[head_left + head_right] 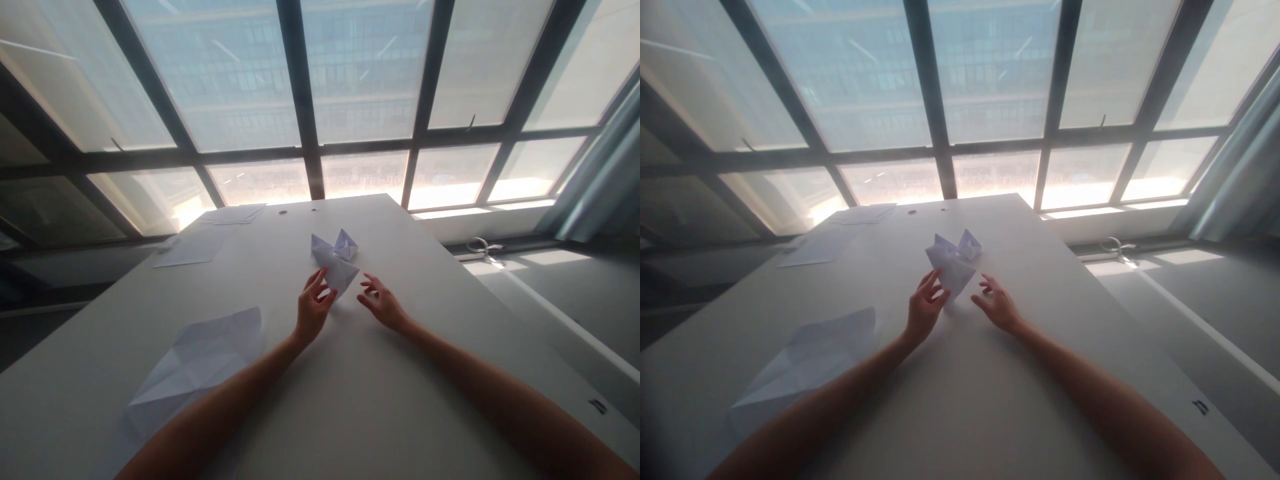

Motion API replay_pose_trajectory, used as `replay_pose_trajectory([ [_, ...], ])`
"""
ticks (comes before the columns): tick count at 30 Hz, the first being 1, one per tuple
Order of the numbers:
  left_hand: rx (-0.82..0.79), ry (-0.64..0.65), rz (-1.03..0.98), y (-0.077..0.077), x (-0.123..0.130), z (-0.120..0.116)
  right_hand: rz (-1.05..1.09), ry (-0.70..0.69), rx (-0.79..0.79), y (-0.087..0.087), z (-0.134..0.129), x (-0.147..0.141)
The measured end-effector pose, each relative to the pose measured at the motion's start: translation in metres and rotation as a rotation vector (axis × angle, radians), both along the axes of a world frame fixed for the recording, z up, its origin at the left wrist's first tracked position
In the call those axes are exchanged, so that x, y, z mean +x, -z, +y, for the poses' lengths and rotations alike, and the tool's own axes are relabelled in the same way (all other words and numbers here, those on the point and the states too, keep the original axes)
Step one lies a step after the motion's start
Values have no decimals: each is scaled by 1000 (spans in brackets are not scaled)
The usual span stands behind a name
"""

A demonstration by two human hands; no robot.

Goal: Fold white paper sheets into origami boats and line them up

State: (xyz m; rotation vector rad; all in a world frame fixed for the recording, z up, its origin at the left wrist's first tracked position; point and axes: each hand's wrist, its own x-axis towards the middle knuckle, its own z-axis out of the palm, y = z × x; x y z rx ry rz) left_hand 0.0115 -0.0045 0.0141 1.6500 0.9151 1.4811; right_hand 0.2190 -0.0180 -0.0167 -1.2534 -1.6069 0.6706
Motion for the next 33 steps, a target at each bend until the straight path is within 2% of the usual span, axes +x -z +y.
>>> replay_pose_trajectory([
  [3,-12,81,-79,1,1,3,222,-114,-59,-6,-1,1],
  [6,-28,171,-76,3,3,2,468,-241,-162,-13,-6,-3],
  [11,-120,277,-50,7,4,-1,609,-273,-271,-20,-13,-12],
  [13,-163,243,-86,9,2,2,606,-291,-277,-19,-12,-11],
  [17,-222,53,-214,11,-6,16,482,-326,-305,-16,-8,-7],
  [19,-267,-9,-276,11,-11,22,435,-297,-307,-16,-7,-6],
  [22,-329,-86,-301,11,-17,27,445,-169,-294,-15,-5,-4],
  [28,-401,-53,-279,13,-15,27,806,76,-266,-12,1,5],
  [31,-401,-24,-302,15,-13,27,950,72,-274,-11,3,9],
  [33,-401,-17,-321,16,-13,28,1007,-6,-290,-11,3,8],
])
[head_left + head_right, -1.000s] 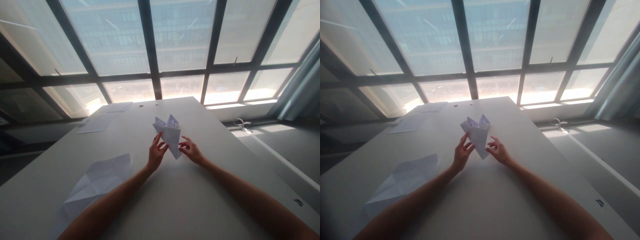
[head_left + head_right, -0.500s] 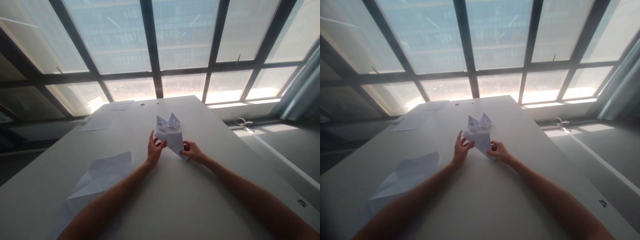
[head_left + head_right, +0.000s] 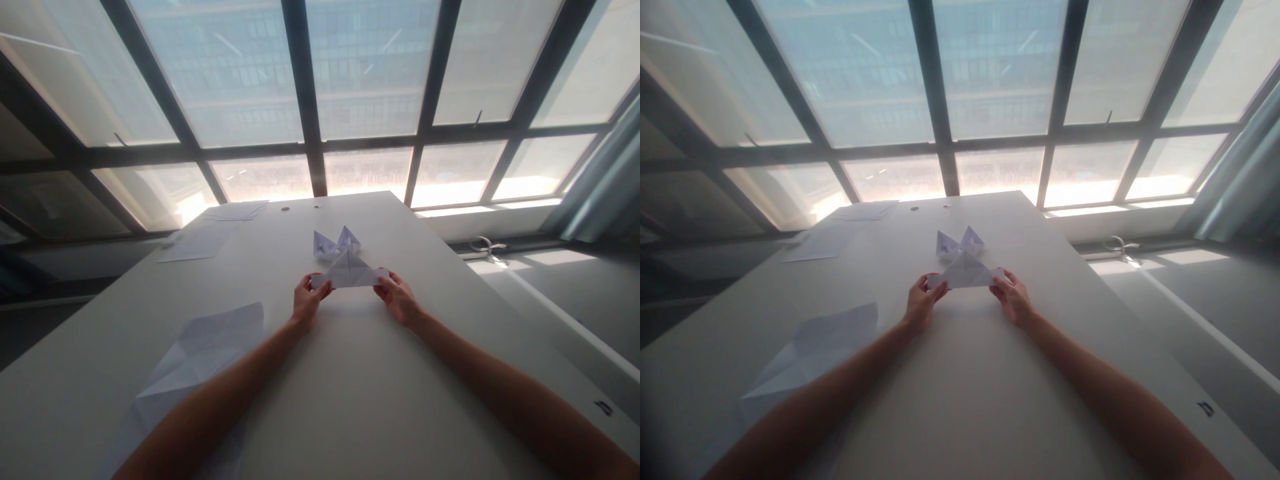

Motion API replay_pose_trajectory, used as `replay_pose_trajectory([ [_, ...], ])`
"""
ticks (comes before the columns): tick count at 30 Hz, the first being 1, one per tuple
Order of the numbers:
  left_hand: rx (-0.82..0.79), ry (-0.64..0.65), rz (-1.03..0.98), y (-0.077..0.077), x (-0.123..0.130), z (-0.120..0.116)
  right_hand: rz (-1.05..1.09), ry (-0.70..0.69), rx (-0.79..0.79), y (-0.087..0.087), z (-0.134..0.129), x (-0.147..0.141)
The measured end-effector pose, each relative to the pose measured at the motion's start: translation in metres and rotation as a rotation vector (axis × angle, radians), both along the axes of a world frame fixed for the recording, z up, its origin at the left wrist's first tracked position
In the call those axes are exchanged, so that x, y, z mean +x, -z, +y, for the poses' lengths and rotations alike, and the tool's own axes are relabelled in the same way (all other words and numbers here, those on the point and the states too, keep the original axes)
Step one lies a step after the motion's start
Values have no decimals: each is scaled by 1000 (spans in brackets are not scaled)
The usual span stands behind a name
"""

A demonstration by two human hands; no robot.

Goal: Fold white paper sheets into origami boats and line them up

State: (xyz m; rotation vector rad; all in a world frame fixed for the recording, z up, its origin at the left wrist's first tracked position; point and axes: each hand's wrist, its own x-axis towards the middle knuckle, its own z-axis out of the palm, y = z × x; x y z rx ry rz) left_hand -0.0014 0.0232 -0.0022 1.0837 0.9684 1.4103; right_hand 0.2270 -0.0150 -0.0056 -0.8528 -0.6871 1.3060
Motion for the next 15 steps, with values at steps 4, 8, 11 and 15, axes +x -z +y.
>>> replay_pose_trajectory([
  [4,1,20,-15,0,2,-3,-19,-170,14,0,-5,-8],
  [8,-3,106,51,-2,7,-11,-148,-189,-21,-2,-10,-15],
  [11,-43,179,34,-4,8,-15,-185,-124,-52,-1,-8,-15],
  [15,-95,267,-67,-5,4,-14,-124,-81,-55,2,-3,-11],
])
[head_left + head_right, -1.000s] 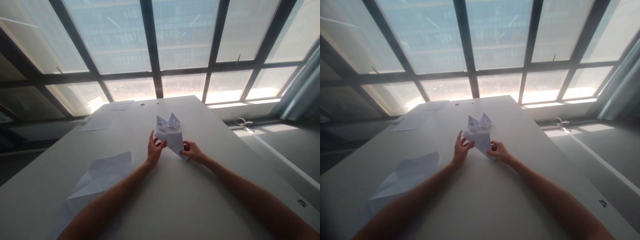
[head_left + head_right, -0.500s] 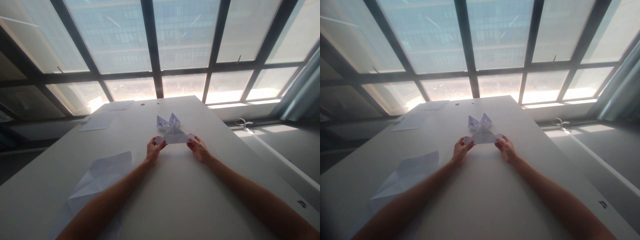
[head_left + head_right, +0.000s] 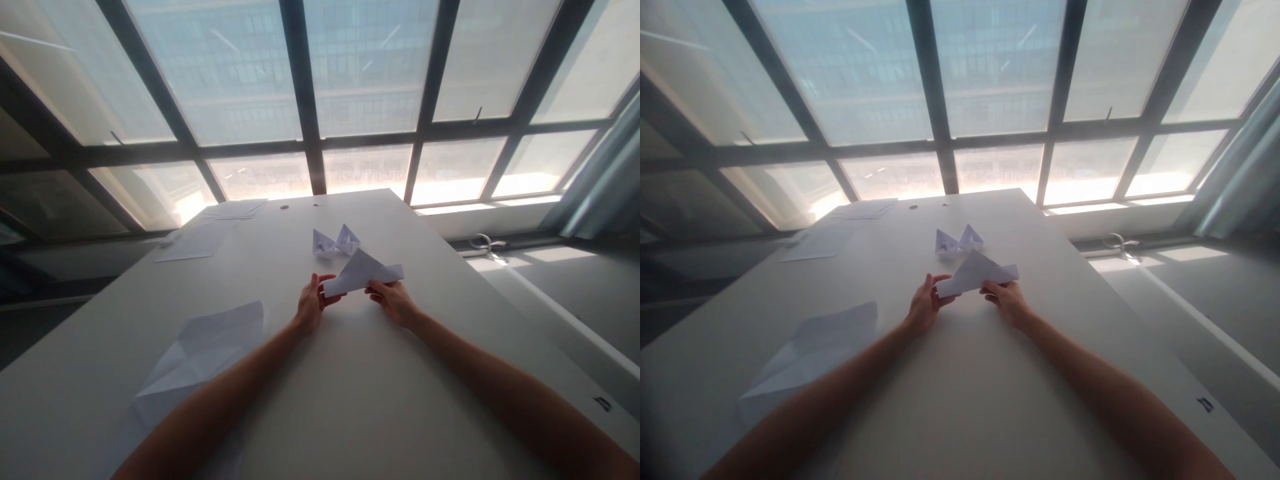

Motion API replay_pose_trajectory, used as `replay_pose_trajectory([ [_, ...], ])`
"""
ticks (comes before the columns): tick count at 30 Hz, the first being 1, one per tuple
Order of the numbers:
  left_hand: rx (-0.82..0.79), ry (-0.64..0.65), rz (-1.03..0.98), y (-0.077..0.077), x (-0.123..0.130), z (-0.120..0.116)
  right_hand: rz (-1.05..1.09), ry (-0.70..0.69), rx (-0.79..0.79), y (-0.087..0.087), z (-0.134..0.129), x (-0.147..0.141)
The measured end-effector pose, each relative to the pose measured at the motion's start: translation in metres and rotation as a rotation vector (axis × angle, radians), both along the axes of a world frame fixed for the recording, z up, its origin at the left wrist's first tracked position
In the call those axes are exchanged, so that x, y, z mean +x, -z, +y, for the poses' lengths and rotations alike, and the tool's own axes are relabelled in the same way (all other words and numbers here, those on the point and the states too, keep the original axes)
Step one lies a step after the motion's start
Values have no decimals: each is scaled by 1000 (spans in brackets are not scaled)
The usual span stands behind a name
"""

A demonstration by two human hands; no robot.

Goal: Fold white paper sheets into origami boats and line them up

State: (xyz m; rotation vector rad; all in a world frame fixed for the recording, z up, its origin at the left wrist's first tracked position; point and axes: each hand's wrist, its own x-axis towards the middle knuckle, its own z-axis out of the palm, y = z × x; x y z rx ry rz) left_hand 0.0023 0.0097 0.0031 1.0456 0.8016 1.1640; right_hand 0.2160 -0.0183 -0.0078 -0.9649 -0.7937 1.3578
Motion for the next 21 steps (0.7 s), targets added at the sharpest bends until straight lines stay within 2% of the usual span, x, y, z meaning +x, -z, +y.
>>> replay_pose_trajectory([
  [6,25,58,74,-3,1,-2,77,36,6,1,3,2],
  [12,28,31,99,-8,4,-6,109,30,1,1,3,4],
  [21,113,69,140,-2,3,-5,131,98,-19,3,6,3],
])
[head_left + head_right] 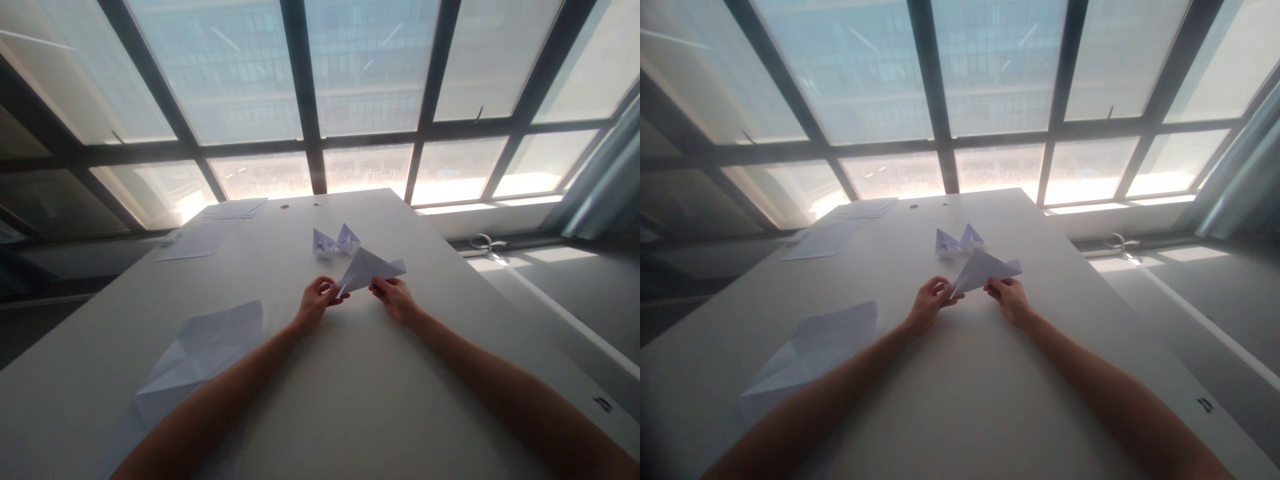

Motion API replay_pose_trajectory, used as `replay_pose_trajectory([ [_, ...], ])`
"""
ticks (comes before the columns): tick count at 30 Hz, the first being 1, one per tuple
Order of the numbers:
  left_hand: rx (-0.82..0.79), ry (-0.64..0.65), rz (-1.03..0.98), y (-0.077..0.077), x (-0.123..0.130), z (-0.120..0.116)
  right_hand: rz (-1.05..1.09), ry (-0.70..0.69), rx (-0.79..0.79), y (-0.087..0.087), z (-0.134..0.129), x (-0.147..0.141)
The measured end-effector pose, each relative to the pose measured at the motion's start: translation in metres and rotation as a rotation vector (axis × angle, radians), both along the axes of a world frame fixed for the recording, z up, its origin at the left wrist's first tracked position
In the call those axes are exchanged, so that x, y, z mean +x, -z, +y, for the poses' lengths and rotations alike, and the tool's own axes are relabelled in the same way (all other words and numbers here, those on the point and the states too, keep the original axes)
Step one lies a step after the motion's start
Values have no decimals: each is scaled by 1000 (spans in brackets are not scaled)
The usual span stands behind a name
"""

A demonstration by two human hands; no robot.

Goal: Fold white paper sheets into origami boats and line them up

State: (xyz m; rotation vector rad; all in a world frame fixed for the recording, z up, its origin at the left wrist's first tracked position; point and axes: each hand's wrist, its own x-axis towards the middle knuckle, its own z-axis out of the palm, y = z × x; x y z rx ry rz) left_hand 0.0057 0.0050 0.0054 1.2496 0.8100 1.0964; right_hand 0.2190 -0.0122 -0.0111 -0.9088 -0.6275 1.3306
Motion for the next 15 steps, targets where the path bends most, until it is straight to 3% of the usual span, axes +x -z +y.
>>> replay_pose_trajectory([
  [7,145,-32,81,-2,3,-3,14,15,11,1,0,0],
  [15,140,8,71,1,1,-1,23,36,11,3,2,2],
])
